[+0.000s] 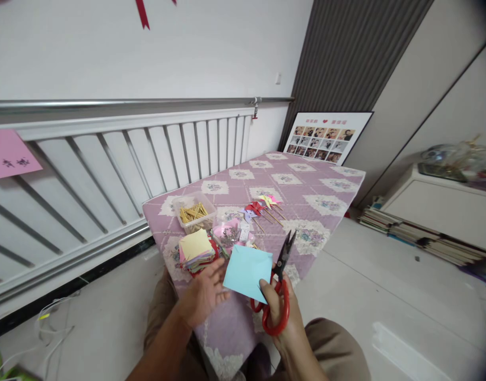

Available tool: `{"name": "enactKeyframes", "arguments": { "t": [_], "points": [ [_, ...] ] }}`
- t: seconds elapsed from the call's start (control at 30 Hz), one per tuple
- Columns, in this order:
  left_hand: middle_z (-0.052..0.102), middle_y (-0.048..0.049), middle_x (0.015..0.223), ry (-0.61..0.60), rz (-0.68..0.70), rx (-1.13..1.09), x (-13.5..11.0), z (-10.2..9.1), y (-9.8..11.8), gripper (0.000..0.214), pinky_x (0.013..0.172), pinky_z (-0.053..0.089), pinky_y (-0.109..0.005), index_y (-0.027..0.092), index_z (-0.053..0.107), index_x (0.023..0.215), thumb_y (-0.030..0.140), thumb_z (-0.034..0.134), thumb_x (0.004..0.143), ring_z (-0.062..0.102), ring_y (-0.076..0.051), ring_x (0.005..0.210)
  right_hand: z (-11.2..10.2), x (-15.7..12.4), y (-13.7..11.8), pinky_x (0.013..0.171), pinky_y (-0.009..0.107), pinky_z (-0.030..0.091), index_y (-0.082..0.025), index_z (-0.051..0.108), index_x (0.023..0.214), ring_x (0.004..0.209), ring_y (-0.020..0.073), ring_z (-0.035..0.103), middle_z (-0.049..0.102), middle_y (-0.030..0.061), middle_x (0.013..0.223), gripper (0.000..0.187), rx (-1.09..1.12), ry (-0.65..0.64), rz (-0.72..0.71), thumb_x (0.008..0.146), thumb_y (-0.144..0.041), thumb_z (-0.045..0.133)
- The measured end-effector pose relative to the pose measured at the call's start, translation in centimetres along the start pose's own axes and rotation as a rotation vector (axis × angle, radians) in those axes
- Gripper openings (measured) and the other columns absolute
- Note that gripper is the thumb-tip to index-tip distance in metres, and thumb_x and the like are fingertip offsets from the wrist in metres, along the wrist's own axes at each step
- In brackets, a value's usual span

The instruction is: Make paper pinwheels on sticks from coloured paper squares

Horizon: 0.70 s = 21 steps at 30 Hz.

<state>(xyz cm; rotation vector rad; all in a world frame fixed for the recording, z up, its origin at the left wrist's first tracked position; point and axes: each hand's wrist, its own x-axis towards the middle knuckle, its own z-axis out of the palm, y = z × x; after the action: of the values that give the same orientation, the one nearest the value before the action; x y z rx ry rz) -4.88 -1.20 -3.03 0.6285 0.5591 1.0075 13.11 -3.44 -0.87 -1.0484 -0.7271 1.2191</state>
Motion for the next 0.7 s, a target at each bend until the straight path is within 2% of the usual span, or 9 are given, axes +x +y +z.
{"name": "enactKeyframes", "arguments": {
  "t": [0.07,0.13,0.23,0.33,0.47,0.57,0.63,0.7],
  "points": [
    [0.059,-0.0124,0.117,-0.002,-0.04,0.019,-0.6,0.6,-2.5,0.073,0.078,0.043,-0.032,0.023,0.061,0.118,0.062,0.075,0.058,0.057,-0.024,0.099,0.5,-0.1,-0.2,0.065,0.028,0.052,-0.025,0.049,0.115,0.081,0.0203,0.063,0.067,0.0032,0.099,0.049,0.015,0.026,-0.016,0.074,-0.037,0.072],
    [0.062,-0.0124,0.107,0.011,-0.016,0.057,-0.7,1.8,-4.3,0.057,0.073,0.042,-0.029,0.019,0.066,0.105,0.055,0.077,0.062,0.057,-0.021,0.094,0.8,-0.2,-0.1,0.061,0.028,0.052,-0.026,0.047,0.118,0.077,0.0199,0.063,0.067,0.0026,0.096,0.051,0.011,0.04,-0.036,0.076,-0.039,0.07],
    [0.064,-0.0054,0.087,0.201,0.075,0.063,0.0,3.5,-5.2,0.041,0.066,0.039,-0.026,0.018,0.067,0.088,0.045,0.082,0.06,0.056,-0.015,0.078,0.8,-0.3,0.5,0.052,0.026,0.049,-0.028,0.045,0.12,0.065,0.0168,0.06,0.065,-0.0006,0.088,0.05,-0.015,0.035,-0.051,0.078,-0.041,0.068],
    [0.065,-0.0041,0.082,0.316,0.123,0.079,1.1,4.7,-4.7,0.041,0.063,0.039,-0.026,0.018,0.066,0.088,0.042,0.083,0.059,0.056,-0.015,0.072,0.5,-0.3,1.1,0.052,0.024,0.048,-0.028,0.045,0.118,0.063,0.0145,0.057,0.062,-0.0018,0.089,0.047,-0.004,0.022,-0.042,0.079,-0.039,0.069],
    [0.069,-0.0069,0.091,0.266,0.134,0.023,2.1,6.0,-3.5,0.041,0.067,0.045,-0.029,0.017,0.066,0.098,0.034,0.079,0.063,0.062,-0.019,0.078,0.0,-0.3,1.4,0.06,0.024,0.05,-0.026,0.049,0.113,0.07,0.0144,0.058,0.062,-0.0012,0.089,0.043,-0.017,0.001,-0.037,0.078,-0.036,0.071],
    [0.07,-0.0084,0.096,0.29,0.167,-0.034,2.6,6.6,-2.7,0.043,0.07,0.048,-0.031,0.015,0.065,0.1,0.029,0.079,0.061,0.064,-0.021,0.082,-0.7,-0.4,1.3,0.048,0.021,0.044,-0.026,0.049,0.114,0.054,0.0113,0.052,0.056,-0.0057,0.071,0.045,-0.01,-0.015,0.022,0.078,-0.043,0.071],
    [0.07,-0.0045,0.089,0.334,0.19,-0.029,3.0,6.5,-2.1,0.039,0.064,0.047,-0.028,0.016,0.064,0.096,0.027,0.078,0.061,0.062,-0.018,0.074,-1.6,-0.6,1.3,0.042,0.019,0.038,-0.027,0.047,0.12,0.048,0.0099,0.047,0.052,-0.0073,0.065,0.051,-0.004,-0.04,0.065,0.079,-0.048,0.069],
    [0.067,0.0013,0.077,0.374,0.206,0.009,3.4,6.0,-1.6,0.032,0.056,0.043,-0.024,0.019,0.064,0.091,0.027,0.076,0.063,0.057,-0.013,0.063,-2.8,-1.0,1.4,0.042,0.019,0.036,-0.027,0.045,0.124,0.049,0.0101,0.047,0.053,-0.006,0.067,0.055,-0.009,-0.089,0.091,0.079,-0.05,0.067]
  ]
}}
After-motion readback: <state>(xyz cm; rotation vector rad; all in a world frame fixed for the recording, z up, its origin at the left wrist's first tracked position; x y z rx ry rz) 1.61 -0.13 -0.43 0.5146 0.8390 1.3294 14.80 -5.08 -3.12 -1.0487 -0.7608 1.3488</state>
